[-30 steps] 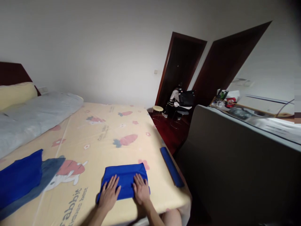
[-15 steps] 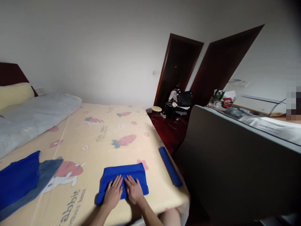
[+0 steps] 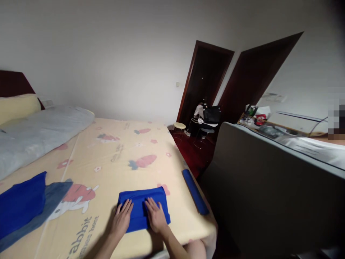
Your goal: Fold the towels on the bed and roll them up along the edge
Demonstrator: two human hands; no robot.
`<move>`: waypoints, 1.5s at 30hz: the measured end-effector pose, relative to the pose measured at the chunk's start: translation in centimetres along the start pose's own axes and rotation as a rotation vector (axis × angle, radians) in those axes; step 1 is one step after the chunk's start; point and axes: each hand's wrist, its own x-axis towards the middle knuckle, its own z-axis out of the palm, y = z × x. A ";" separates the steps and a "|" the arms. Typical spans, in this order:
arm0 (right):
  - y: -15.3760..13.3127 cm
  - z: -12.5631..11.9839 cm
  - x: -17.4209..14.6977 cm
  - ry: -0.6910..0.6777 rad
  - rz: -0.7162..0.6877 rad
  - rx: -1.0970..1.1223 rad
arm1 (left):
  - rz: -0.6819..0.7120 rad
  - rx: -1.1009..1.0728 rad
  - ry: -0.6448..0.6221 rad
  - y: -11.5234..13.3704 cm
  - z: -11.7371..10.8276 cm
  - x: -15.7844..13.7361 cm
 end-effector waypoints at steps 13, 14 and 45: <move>5.1 -1.0 2.2 0.073 0.512 -0.125 | -0.285 0.025 0.090 -4.8 -2.2 -0.3; 5.2 -1.1 1.9 0.090 0.504 -0.132 | -0.319 -0.010 0.103 -5.0 -2.4 -0.1; 0.4 1.6 3.0 0.001 0.045 0.062 | -0.132 -0.138 -0.153 1.3 -0.5 2.8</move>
